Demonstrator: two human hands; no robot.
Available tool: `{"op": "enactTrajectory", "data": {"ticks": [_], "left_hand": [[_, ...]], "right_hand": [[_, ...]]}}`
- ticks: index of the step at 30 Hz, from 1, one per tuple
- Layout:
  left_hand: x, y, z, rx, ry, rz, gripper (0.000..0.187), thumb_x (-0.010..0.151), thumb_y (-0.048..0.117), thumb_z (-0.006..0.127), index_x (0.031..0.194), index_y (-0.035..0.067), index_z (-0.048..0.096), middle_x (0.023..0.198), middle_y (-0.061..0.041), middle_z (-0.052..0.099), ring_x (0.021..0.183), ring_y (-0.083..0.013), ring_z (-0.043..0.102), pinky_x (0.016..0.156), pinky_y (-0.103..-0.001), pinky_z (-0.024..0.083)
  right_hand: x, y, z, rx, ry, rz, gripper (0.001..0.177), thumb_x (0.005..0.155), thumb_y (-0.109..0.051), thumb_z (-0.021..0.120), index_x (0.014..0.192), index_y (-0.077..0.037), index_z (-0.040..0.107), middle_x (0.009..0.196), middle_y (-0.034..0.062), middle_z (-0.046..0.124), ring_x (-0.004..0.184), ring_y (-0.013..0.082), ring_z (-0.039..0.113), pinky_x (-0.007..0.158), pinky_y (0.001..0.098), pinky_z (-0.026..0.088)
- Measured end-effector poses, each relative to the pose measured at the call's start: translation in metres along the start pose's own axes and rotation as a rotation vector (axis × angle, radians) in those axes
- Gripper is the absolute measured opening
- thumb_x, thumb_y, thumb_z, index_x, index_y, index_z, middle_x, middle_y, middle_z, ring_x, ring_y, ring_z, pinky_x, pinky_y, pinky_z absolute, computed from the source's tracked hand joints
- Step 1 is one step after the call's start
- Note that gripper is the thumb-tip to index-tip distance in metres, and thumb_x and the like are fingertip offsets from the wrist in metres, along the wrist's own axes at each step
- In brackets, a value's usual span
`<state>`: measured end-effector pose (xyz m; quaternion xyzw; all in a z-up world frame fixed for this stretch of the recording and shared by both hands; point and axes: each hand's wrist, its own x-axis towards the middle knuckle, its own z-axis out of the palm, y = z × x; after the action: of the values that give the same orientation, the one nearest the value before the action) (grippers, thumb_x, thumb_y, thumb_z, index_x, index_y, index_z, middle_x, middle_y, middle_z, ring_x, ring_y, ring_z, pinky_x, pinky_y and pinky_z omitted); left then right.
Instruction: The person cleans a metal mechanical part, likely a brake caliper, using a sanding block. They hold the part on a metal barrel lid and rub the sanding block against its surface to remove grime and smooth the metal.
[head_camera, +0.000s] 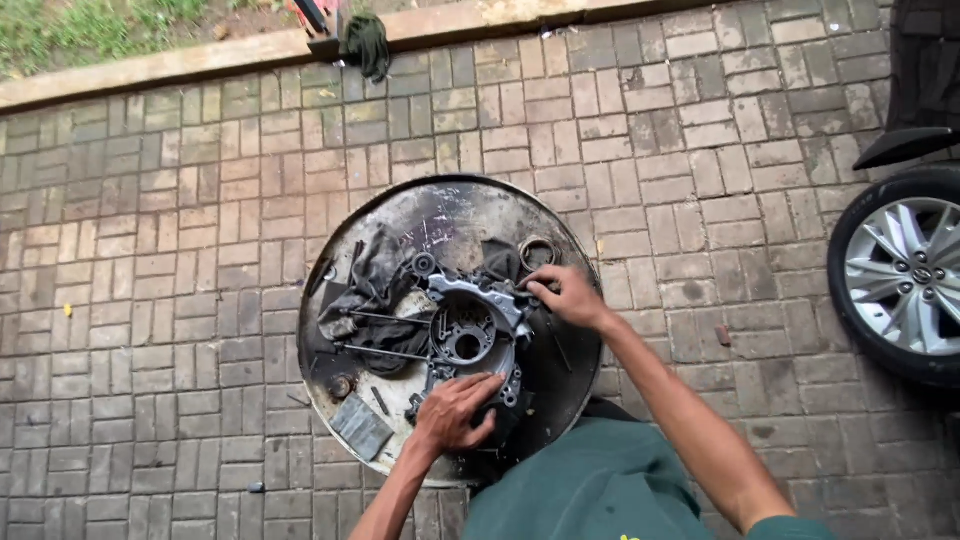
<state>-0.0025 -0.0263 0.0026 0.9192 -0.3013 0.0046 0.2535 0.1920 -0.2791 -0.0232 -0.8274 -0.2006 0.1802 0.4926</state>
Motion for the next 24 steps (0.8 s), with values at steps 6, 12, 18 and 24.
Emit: {"op": "enactTrajectory", "data": {"ticks": [6, 12, 18, 24], "left_hand": [[-0.001, -0.002, 0.007, 0.058, -0.018, -0.006, 0.058, 0.090, 0.034, 0.055, 0.143, 0.012, 0.056, 0.131, -0.010, 0.069, 0.108, -0.0207, 0.071, 0.080, -0.035, 0.058], [0.002, 0.001, 0.005, 0.041, 0.030, 0.022, 0.054, 0.089, 0.030, 0.057, 0.138, 0.009, 0.060, 0.137, -0.005, 0.066, 0.119, -0.0185, 0.067, 0.084, -0.034, 0.057], [0.002, 0.008, 0.019, -0.160, 0.480, -0.233, 0.035, 0.088, 0.012, 0.053, 0.118, 0.005, 0.069, 0.112, -0.015, 0.076, 0.096, -0.0234, 0.077, 0.080, -0.031, 0.066], [-0.067, 0.040, 0.051, -0.398, 1.215, -0.959, 0.017, 0.100, 0.013, 0.056, 0.107, 0.001, 0.067, 0.097, -0.012, 0.069, 0.082, -0.0212, 0.068, 0.074, -0.030, 0.059]], "right_hand": [[-0.066, -0.016, 0.052, 0.206, 0.600, 0.055, 0.031, 0.099, -0.025, 0.063, 0.116, -0.004, 0.075, 0.113, 0.0125, 0.074, 0.107, 0.0235, 0.070, 0.095, 0.0326, 0.054], [-0.100, 0.002, 0.076, 0.211, 0.372, 0.070, 0.014, 0.090, -0.017, 0.073, 0.097, -0.006, 0.079, 0.094, 0.0050, 0.078, 0.087, 0.0154, 0.072, 0.082, 0.0283, 0.054], [-0.107, -0.029, 0.033, 0.374, 0.268, 0.209, 0.015, 0.094, -0.019, 0.066, 0.094, -0.006, 0.074, 0.088, 0.0036, 0.075, 0.080, 0.0125, 0.067, 0.074, 0.0261, 0.054], [-0.124, -0.062, 0.019, -0.226, -0.388, 0.273, 0.024, 0.092, -0.029, 0.063, 0.109, -0.018, 0.076, 0.107, 0.0052, 0.079, 0.097, 0.0244, 0.073, 0.084, 0.0383, 0.050]]}}
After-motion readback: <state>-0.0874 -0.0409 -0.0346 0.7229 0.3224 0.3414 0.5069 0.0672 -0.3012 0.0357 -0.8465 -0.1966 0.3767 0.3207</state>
